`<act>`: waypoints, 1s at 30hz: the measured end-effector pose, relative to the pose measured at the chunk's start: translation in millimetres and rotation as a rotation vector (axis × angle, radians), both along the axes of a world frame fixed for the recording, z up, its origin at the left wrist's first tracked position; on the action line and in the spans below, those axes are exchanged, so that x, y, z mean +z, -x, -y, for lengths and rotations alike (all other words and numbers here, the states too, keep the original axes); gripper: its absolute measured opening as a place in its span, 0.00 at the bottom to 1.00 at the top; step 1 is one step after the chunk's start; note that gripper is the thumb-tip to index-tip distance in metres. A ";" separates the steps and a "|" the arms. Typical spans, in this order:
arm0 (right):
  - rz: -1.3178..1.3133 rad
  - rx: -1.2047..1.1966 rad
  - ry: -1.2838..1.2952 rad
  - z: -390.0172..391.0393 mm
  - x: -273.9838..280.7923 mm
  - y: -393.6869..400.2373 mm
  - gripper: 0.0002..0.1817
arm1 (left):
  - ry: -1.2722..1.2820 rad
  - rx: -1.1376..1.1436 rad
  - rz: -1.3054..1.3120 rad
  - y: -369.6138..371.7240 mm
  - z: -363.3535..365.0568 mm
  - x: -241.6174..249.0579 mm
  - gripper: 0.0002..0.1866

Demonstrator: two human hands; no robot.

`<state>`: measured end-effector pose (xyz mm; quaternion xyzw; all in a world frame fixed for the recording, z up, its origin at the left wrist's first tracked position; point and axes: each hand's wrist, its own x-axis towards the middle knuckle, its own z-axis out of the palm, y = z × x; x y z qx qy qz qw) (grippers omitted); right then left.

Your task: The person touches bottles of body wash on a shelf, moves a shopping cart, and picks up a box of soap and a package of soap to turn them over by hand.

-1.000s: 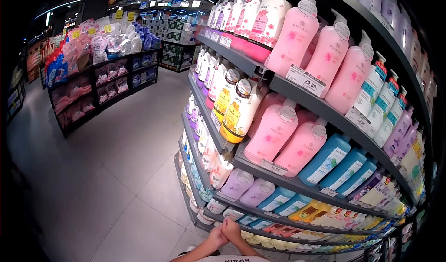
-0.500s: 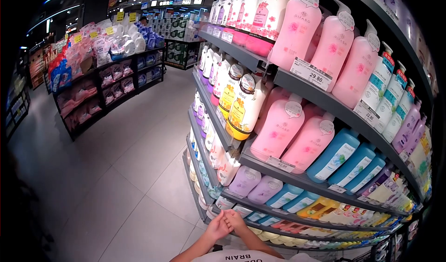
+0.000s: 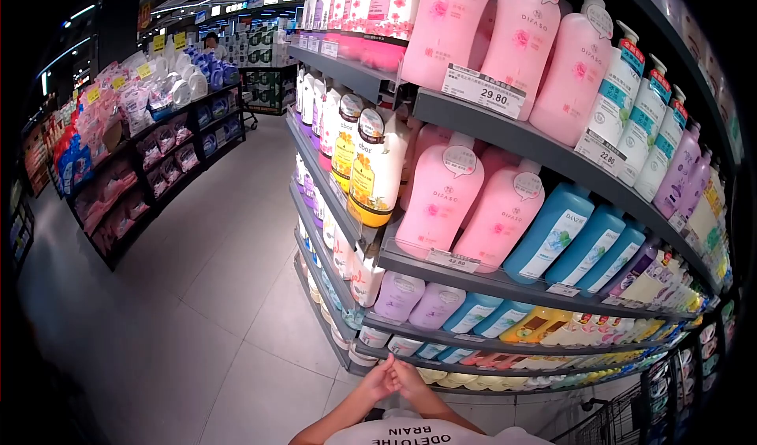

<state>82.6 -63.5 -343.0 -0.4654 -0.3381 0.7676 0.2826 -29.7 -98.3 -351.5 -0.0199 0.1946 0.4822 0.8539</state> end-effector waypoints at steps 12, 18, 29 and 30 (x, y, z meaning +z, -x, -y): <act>-0.586 0.019 0.279 4.5 -0.9 -26.1 0.07 | -0.122 0.005 -0.238 -12.7 9.0 30.1 0.12; -0.369 -0.073 0.178 13.2 12.9 6.5 0.08 | -0.133 0.163 -0.310 -3.6 16.3 32.8 0.13; -0.123 -0.015 -0.011 13.9 12.5 15.6 0.13 | -0.047 0.241 -0.367 0.7 14.6 45.6 0.20; -0.181 -0.006 0.049 15.6 23.4 13.4 0.13 | -0.032 0.225 -0.388 -0.2 14.0 47.5 0.20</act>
